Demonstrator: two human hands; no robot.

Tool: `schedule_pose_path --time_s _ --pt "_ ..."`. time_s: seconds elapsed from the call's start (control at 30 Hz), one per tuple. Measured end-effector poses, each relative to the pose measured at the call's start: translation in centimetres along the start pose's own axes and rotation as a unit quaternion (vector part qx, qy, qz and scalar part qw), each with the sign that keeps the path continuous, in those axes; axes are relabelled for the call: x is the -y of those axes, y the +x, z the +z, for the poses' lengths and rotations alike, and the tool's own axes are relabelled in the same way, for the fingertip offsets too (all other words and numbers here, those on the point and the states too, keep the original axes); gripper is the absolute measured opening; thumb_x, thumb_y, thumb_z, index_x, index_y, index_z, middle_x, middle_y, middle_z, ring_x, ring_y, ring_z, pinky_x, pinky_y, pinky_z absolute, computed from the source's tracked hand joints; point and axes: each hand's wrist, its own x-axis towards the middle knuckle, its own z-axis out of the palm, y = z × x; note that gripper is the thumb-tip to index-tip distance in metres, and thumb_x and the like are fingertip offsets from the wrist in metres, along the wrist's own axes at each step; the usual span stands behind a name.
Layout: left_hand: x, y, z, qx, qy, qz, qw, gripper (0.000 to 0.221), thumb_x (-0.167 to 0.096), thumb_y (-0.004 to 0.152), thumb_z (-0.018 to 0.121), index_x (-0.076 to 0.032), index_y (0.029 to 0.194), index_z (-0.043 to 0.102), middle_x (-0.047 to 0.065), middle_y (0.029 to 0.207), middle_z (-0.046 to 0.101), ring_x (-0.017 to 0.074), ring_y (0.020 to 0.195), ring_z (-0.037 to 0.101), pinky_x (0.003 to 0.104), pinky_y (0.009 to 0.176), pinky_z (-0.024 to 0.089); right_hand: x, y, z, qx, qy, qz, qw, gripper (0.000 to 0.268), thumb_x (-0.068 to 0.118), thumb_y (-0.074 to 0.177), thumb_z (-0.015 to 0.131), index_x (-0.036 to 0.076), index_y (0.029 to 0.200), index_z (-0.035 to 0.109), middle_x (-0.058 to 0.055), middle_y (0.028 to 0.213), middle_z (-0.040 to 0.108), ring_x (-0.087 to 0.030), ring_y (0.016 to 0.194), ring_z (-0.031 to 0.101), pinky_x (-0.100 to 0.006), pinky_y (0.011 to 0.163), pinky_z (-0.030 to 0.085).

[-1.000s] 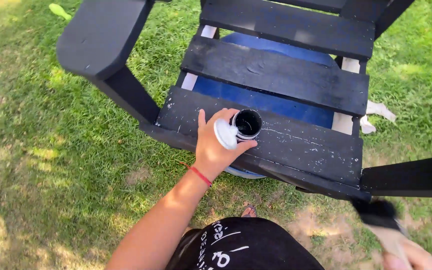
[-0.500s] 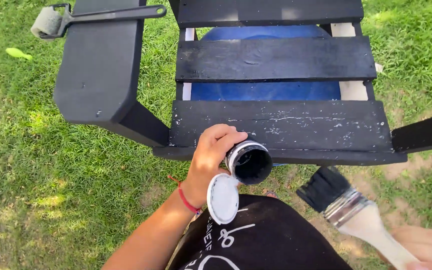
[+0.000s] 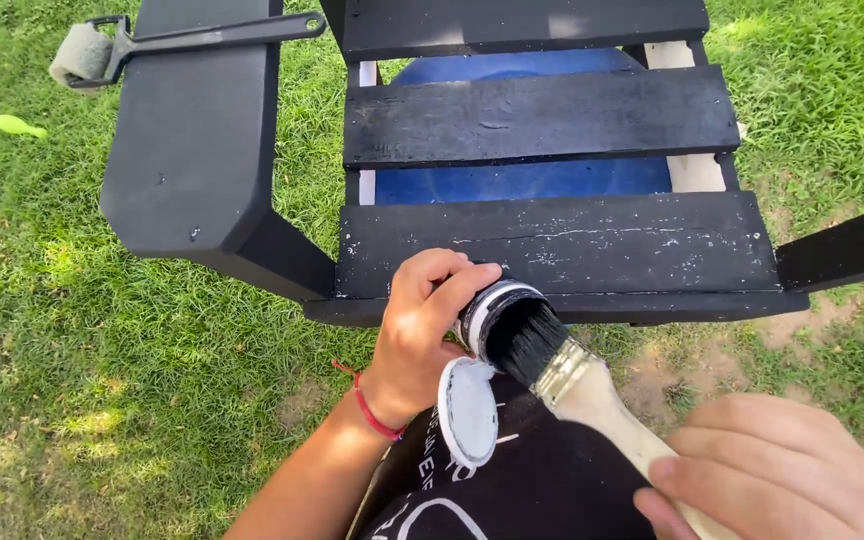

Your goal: Painting a wooden chair frame with black paint using a paintbrush

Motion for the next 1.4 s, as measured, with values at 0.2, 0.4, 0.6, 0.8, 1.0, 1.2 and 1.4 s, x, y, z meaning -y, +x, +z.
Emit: schedule_pose_path --time_s 0.2,0.4,0.6,0.8,1.0,1.2,1.4 --pt "-0.2 -0.7 -0.1 0.005 0.046 0.012 0.999 0.048 -0.029 0.087 0.079 -0.011 0.127 0.058 0.012 0.114 0.056 0.0298 0.104 0.062 0.045 0.097 0.050 -2.6 3.7 2.7 0.053 0.123 -0.162 0.978 0.022 0.019 0.078 0.076 0.001 0.083 0.066 -0.009 0.073 0.066 -0.024 0.060 0.065 -0.035 0.061 0.058" --pt "-0.5 -0.9 -0.8 0.010 0.048 0.020 0.999 0.047 -0.033 0.086 0.075 -0.009 0.124 0.060 0.011 0.111 0.054 0.0283 0.099 0.062 0.045 0.092 0.053 -2.4 4.9 5.5 0.076 0.193 -0.140 0.968 0.014 0.012 0.084 0.069 0.001 0.091 0.064 -0.010 0.083 0.070 -0.023 0.069 0.069 -0.034 0.069 0.061" --pt "-0.7 -1.2 -2.0 0.027 0.056 0.022 0.998 0.065 -0.064 0.097 0.040 -0.008 0.129 0.055 0.012 0.110 0.054 0.0290 0.093 0.061 0.046 0.085 0.052 -2.5 5.8 5.5 0.144 0.196 -0.127 0.962 0.007 0.009 0.088 0.064 0.004 0.091 0.061 -0.007 0.084 0.068 -0.024 0.069 0.063 -0.035 0.069 0.055" --pt "-1.6 -0.2 -3.0 0.065 0.030 -0.001 0.997 0.063 -0.058 0.094 0.049 -0.002 0.123 0.056 0.015 0.092 0.056 0.0289 0.072 0.052 0.043 0.065 0.040 -2.8 5.7 5.5 0.143 0.167 -0.129 0.967 0.010 0.015 0.087 0.067 0.007 0.088 0.061 -0.003 0.083 0.069 -0.022 0.067 0.064 -0.034 0.068 0.054" --pt "-1.0 -1.9 -2.6 0.019 0.044 -0.066 0.997 0.057 -0.044 0.087 0.064 -0.006 0.129 0.056 0.013 0.103 0.055 0.0288 0.091 0.057 0.043 0.085 0.046 -4.4 2.8 6.3 0.011 0.207 0.012 0.978 0.013 0.015 0.082 0.071 0.003 0.087 0.068 -0.009 0.082 0.072 -0.014 0.069 0.071 -0.022 0.064 0.056" --pt "0.3 -2.4 -0.7 0.008 0.071 -0.198 0.978 0.077 -0.039 0.060 0.088 -0.009 0.126 0.059 0.014 0.112 0.057 0.0291 0.110 0.057 0.038 0.101 0.045 -4.8 4.1 8.8 -0.097 0.373 0.201 0.901 0.022 0.020 0.106 0.049 0.007 0.090 0.057 -0.007 0.057 0.056 -0.010 0.037 0.046 -0.022 0.033 0.033" --pt "1.2 -2.0 0.5 -0.033 0.055 -0.229 0.971 0.080 -0.027 0.056 0.098 -0.007 0.124 0.060 0.013 0.115 0.060 0.0246 0.111 0.056 0.033 0.103 0.045 -6.5 6.4 10.8 -0.146 0.577 0.424 0.682 0.022 0.033 0.096 0.062 0.015 0.084 0.057 -0.003 0.050 0.049 -0.014 0.040 0.041 -0.026 0.036 0.024"
